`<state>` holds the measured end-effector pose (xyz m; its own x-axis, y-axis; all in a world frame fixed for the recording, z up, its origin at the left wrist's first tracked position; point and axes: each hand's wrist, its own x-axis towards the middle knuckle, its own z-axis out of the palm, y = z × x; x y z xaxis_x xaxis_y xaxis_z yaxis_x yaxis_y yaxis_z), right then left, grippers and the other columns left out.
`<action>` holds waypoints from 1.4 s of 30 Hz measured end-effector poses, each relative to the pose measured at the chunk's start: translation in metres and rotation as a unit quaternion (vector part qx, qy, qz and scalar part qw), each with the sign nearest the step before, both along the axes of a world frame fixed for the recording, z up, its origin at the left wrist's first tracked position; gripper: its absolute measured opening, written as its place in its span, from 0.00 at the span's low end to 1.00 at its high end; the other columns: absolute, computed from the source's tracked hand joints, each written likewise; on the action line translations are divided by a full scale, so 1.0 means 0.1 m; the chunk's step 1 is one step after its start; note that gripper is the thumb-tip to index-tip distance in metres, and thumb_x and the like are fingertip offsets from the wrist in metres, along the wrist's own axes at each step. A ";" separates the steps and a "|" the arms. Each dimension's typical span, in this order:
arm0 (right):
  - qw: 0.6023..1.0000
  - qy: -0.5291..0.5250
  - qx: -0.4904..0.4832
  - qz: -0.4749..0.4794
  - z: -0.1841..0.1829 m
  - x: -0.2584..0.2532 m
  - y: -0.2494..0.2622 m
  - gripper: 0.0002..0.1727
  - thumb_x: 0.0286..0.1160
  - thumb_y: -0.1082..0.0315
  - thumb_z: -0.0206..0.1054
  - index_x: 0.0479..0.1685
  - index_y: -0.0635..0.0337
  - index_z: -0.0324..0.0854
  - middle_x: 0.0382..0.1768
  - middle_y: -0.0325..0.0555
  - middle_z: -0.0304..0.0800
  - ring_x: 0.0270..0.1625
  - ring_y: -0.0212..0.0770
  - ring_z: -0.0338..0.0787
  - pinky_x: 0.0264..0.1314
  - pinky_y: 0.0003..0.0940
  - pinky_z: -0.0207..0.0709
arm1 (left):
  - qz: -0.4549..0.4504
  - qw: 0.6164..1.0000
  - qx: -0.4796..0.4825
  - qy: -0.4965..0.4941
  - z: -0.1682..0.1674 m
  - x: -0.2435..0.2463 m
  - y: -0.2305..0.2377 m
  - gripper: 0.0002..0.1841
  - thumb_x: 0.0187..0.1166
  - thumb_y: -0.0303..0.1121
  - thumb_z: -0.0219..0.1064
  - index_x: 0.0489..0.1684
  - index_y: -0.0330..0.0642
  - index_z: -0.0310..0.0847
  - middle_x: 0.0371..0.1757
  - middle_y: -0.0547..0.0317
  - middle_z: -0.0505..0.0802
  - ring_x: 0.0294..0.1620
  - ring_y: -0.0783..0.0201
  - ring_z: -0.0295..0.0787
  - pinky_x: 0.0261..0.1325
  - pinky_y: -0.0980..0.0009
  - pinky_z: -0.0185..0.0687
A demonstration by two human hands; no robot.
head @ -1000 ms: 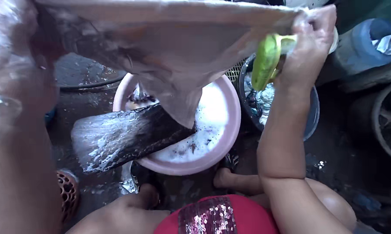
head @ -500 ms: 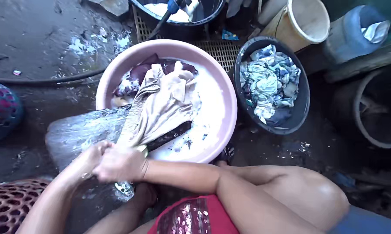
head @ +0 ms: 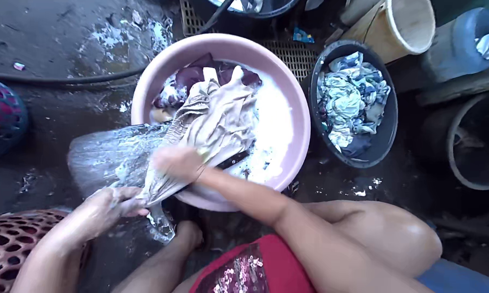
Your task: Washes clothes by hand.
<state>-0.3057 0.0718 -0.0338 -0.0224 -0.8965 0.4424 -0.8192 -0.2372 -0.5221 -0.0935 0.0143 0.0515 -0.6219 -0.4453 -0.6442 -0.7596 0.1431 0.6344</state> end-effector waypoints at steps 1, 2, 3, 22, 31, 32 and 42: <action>0.994 0.041 0.026 -0.102 -0.22 -0.51 -0.05 0.10 0.74 0.67 0.70 0.42 0.60 0.96 0.44 0.48 0.99 0.45 0.46 0.98 0.46 0.48 0.91 | 0.011 1.000 0.013 0.003 -0.12 0.04 -0.04 0.10 0.85 0.28 0.65 0.53 0.35 0.89 0.40 0.52 0.97 0.39 0.65 0.95 0.52 0.63 0.91; 0.969 0.083 0.110 -0.203 -0.33 -0.98 -0.10 0.13 0.79 0.61 0.66 0.47 0.56 0.95 0.47 0.46 0.99 0.48 0.47 0.98 0.45 0.52 0.90 | 0.033 0.999 0.029 -0.013 -0.16 0.02 -0.04 0.09 0.85 0.28 0.66 0.52 0.36 0.89 0.39 0.53 0.97 0.38 0.65 0.95 0.53 0.63 0.91; 0.929 0.081 0.226 -0.281 -0.35 -1.34 -0.12 0.18 0.85 0.56 0.59 0.54 0.54 0.92 0.52 0.48 0.97 0.53 0.53 0.96 0.49 0.60 0.87 | 0.049 0.997 0.048 -0.025 -0.18 -0.01 -0.03 0.09 0.86 0.29 0.65 0.52 0.36 0.89 0.38 0.53 0.97 0.38 0.65 0.95 0.52 0.64 0.91; 0.988 0.103 0.070 -0.091 0.05 0.14 0.47 0.05 0.66 0.65 0.73 0.31 0.57 0.91 0.35 0.46 0.94 0.39 0.45 0.93 0.37 0.47 0.87 | 0.017 0.998 0.067 0.002 -0.29 -0.04 -0.06 0.10 0.85 0.23 0.63 0.58 0.32 0.83 0.41 0.51 0.94 0.37 0.66 0.93 0.46 0.67 0.90; 0.865 0.074 0.350 -0.353 -0.34 -1.68 0.19 0.26 0.89 0.50 0.48 0.61 0.58 0.86 0.56 0.61 0.93 0.58 0.66 0.92 0.53 0.71 0.81 | 0.072 0.989 0.127 0.016 -0.32 0.03 -0.02 0.10 0.89 0.29 0.59 0.57 0.34 0.83 0.40 0.52 0.96 0.37 0.63 0.95 0.48 0.67 0.91; 0.879 0.079 0.335 -0.329 -0.22 -1.57 0.15 0.23 0.90 0.52 0.52 0.60 0.59 0.86 0.54 0.62 0.92 0.57 0.67 0.91 0.51 0.72 0.80 | 0.106 0.981 0.159 0.030 -0.29 0.00 -0.05 0.16 0.94 0.35 0.53 0.62 0.33 0.79 0.42 0.48 0.95 0.38 0.61 0.95 0.48 0.65 0.91; 0.997 0.077 0.021 0.020 -0.14 -0.28 -0.49 0.11 0.73 0.64 0.68 0.31 0.60 0.92 0.30 0.49 0.96 0.35 0.49 0.96 0.36 0.51 0.87 | 0.180 0.961 0.207 0.030 -0.15 0.05 -0.07 0.53 0.83 0.71 0.18 0.59 0.29 0.79 0.45 0.42 0.93 0.46 0.51 0.94 0.57 0.53 0.88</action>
